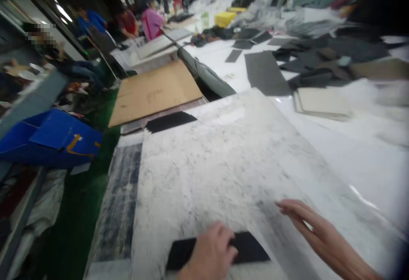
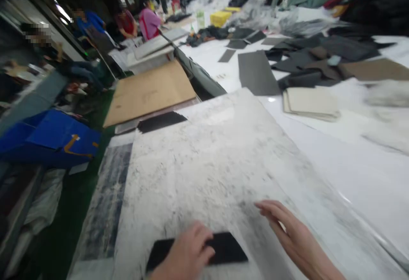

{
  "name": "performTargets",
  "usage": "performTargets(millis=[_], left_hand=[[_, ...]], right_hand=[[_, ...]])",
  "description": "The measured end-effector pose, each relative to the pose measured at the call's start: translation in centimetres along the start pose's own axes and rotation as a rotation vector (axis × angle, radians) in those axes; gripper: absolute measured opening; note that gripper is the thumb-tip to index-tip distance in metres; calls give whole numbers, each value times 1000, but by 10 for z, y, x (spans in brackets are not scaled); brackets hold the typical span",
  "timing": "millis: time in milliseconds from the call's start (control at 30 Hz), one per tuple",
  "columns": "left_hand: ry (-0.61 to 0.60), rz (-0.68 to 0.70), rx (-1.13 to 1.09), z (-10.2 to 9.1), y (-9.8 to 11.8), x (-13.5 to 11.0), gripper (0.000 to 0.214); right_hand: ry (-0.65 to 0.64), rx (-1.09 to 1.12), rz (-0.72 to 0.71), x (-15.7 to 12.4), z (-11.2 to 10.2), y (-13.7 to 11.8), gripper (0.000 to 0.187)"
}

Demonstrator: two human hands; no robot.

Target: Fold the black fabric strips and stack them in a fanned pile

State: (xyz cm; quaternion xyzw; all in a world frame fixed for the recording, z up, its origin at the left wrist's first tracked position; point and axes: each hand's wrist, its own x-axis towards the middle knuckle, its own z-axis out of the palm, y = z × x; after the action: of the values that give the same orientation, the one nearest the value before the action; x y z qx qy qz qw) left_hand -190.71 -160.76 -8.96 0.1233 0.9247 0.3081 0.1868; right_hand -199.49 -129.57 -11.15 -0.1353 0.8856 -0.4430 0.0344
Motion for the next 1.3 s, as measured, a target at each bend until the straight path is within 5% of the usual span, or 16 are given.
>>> performTargets(millis=[167, 367, 600, 800, 967, 1300], left_hand=[[63, -105, -26, -14, 14, -29, 10], [-10, 74, 220, 15, 50, -16, 17], [40, 32, 395, 29, 54, 13, 8], [46, 10, 236, 27, 48, 17, 15], [13, 11, -34, 13, 35, 18, 13], [-36, -85, -470, 7, 12, 20, 9]], right_hand=[[-33, 57, 167, -96, -15, -34, 27], [-98, 164, 180, -152, 7, -46, 36], [-189, 202, 67, -154, 16, -56, 47], [-350, -25, -142, -138, 27, -67, 54], [-482, -229, -324, -119, 43, -86, 42], [-442, -417, -218, -121, 70, -89, 43]])
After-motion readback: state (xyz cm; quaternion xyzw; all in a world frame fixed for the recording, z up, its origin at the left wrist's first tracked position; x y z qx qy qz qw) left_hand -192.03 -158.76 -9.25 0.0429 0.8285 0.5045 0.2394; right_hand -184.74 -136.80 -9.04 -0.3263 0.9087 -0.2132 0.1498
